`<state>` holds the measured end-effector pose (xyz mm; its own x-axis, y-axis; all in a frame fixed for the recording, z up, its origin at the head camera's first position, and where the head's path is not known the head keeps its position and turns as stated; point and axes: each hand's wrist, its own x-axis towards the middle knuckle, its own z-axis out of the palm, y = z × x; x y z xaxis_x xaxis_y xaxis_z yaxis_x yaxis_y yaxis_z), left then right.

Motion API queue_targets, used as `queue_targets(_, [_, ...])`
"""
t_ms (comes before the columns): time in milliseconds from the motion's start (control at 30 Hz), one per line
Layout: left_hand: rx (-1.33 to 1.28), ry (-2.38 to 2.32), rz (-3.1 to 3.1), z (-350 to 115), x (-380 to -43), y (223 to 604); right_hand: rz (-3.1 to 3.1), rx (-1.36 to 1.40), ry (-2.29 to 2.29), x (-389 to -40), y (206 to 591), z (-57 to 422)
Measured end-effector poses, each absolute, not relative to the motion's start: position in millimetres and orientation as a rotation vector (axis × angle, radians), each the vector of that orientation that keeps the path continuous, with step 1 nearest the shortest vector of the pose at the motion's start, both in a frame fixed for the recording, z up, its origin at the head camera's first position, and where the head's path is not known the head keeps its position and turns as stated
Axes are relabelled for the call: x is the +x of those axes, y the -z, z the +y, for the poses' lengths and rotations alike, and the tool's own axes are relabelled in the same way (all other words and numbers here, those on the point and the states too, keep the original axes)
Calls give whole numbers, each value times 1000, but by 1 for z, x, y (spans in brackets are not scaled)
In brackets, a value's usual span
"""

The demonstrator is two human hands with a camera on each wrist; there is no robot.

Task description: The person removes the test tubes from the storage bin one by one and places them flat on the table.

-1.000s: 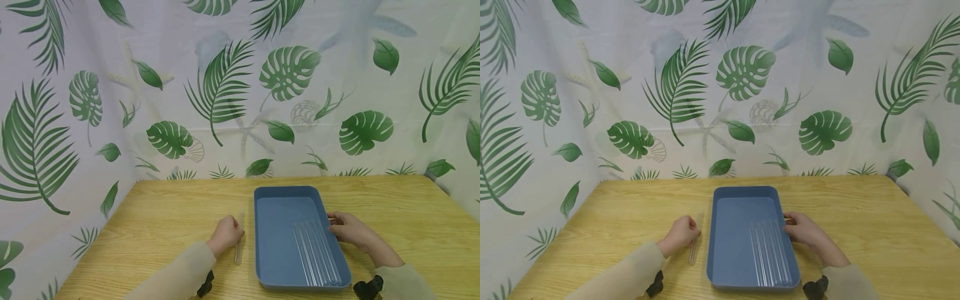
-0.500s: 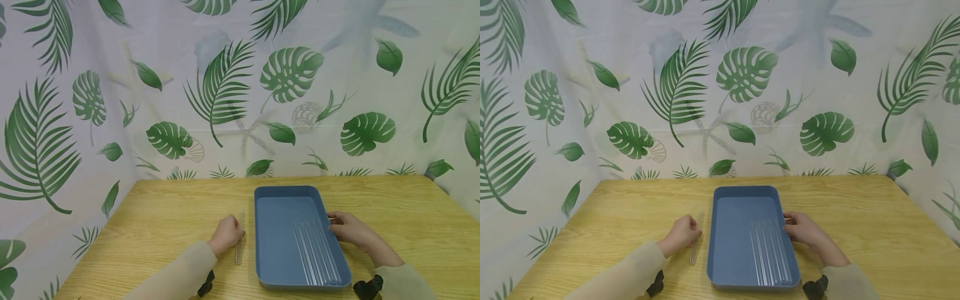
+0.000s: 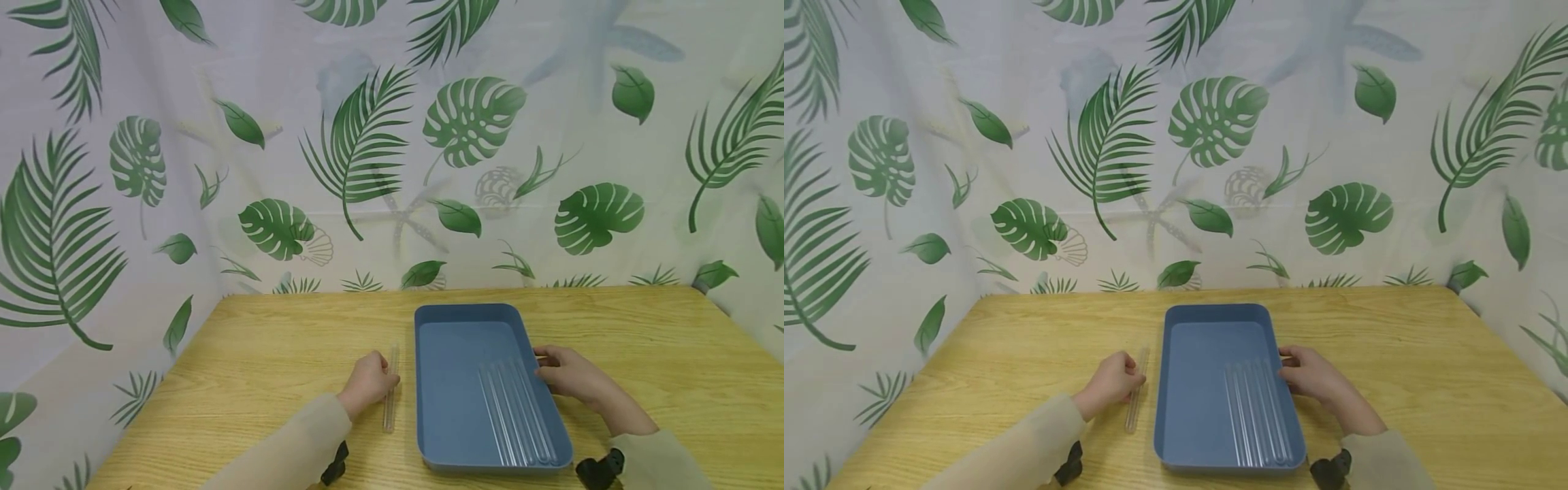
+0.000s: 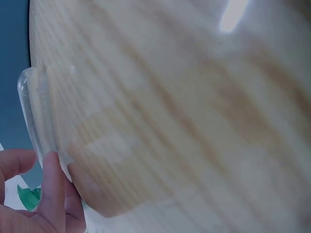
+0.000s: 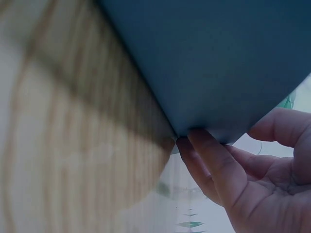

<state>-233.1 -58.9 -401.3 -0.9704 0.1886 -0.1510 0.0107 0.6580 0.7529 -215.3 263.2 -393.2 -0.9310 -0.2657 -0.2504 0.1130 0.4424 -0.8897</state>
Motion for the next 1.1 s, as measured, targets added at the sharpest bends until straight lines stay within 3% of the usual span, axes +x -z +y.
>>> queue_targets(467, [187, -1233, 2693, -60, -234, 413, 2368, -168, 1514, -212, 404, 263])
queue_targets(1100, [137, -1476, 2550, -59, -233, 398, 2374, -187, 1506, -210, 406, 263])
